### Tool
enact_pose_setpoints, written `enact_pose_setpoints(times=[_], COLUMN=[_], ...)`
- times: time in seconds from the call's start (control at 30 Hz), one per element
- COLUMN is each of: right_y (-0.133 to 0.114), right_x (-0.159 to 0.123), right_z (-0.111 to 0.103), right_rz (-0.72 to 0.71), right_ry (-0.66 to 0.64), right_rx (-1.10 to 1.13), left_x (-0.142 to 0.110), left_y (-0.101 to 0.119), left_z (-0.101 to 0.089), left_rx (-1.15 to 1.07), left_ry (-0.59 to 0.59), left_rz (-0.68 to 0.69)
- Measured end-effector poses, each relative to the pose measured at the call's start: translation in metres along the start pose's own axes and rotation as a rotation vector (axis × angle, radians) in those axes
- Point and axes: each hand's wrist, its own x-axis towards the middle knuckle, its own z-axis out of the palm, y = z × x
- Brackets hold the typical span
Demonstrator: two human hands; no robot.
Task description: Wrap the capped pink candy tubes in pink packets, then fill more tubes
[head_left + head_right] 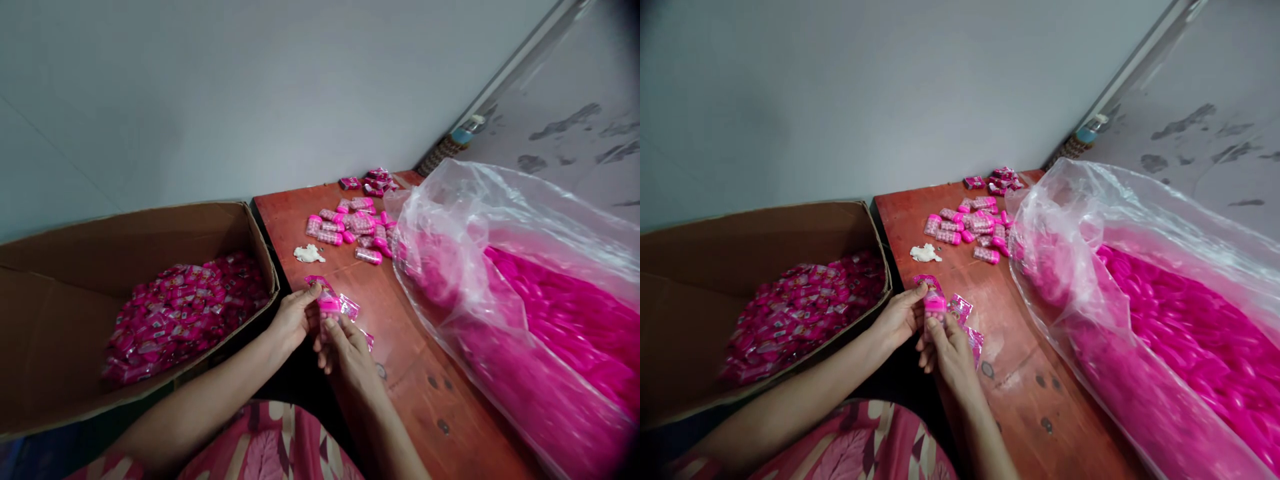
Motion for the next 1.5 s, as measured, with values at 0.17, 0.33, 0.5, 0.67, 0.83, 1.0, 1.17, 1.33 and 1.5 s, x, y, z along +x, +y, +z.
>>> enact_pose_setpoints(times=[0.17, 0.33, 0.5, 0.67, 0.83, 1.0, 1.17, 1.33, 1.5], right_y=[0.008, 0.012, 0.011, 0.009, 0.006, 0.005, 0.004, 0.002, 0.005], right_x=[0.002, 0.002, 0.002, 0.003, 0.003, 0.001, 0.001, 0.002, -0.002], right_z=[-0.003, -0.004, -0.008, -0.010, -0.008, -0.007, -0.017, -0.015, -0.003], right_rz=[-0.025, -0.127, -0.129, -0.082, -0.146, -0.089, -0.034, -0.032, -0.058], right_ry=[0.003, 0.095, 0.101, 0.008, 0.208, -0.002, -0.050, -0.066, 0.042], right_rx=[0.037, -0.084, -0.064, 0.134, -0.103, 0.217, 0.116, 0.146, 0.400], left_x=[-0.004, -0.004, -0.003, -0.001, -0.003, -0.013, -0.017, -0.014, -0.011], left_y=[0.006, 0.003, 0.003, 0.007, 0.001, -0.005, -0.006, -0.003, 0.002], left_z=[0.004, 0.007, 0.008, 0.010, 0.012, 0.015, 0.010, 0.008, 0.009], left_rx=[0.138, 0.294, 0.415, 0.467, 0.449, 0.431, 0.474, 0.438, 0.370], left_ry=[-0.105, -0.168, -0.233, -0.230, -0.172, -0.193, -0.241, -0.267, -0.260], left_rz=[0.013, -0.010, -0.050, -0.082, -0.029, -0.042, -0.046, -0.060, -0.058])
